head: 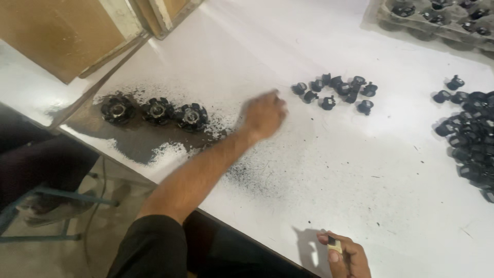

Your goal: The person sits at a white workbench and assembles small black plastic parts, fitting components together by hand and using a small blade to trim or press each assembly. Finished assemblies are set aside on the table while more loose parts are picked up and worked on one at a time.

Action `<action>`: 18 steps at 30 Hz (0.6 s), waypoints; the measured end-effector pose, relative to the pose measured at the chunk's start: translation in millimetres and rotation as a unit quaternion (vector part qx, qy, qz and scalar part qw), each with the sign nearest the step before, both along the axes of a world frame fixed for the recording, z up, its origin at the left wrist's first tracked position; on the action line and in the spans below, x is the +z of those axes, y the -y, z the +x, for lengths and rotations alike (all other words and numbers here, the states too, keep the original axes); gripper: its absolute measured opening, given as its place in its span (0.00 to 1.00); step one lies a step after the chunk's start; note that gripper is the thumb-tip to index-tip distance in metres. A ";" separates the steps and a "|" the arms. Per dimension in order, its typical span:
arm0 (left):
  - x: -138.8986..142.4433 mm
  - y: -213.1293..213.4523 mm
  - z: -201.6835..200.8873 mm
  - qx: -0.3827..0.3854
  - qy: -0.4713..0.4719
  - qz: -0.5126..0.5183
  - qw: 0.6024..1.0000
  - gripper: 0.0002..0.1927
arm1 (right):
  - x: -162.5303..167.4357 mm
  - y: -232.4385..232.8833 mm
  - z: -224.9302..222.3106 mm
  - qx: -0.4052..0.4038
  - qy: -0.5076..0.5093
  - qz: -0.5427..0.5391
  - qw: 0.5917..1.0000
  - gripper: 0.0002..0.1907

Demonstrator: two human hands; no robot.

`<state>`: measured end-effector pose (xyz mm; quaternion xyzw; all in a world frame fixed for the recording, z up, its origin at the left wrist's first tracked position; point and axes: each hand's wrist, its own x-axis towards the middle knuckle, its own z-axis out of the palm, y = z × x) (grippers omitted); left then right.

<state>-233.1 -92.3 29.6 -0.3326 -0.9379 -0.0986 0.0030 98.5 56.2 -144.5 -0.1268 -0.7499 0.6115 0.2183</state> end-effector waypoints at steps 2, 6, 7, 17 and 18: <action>-14.2 -5.7 43.4 -0.123 -0.020 -0.020 0.992 0.23 | -2.6 -17.0 -6.1 0.033 0.042 -0.009 0.999 0.18; -38.9 3.7 131.2 -0.302 0.029 -0.092 0.948 0.30 | 0.6 -41.1 -9.9 0.072 0.063 0.005 0.995 0.25; -43.8 6.0 145.7 -0.339 0.034 -0.099 0.935 0.32 | 1.8 -40.2 -8.4 0.070 0.053 -0.020 0.996 0.23; -16.8 61.0 160.5 -0.247 0.039 0.173 0.953 0.38 | 49.9 11.9 48.7 -0.142 -0.074 -0.024 0.987 0.06; -17.6 73.1 159.8 -0.172 0.051 0.187 0.966 0.34 | 53.7 13.5 48.1 -0.132 -0.087 0.011 0.987 0.05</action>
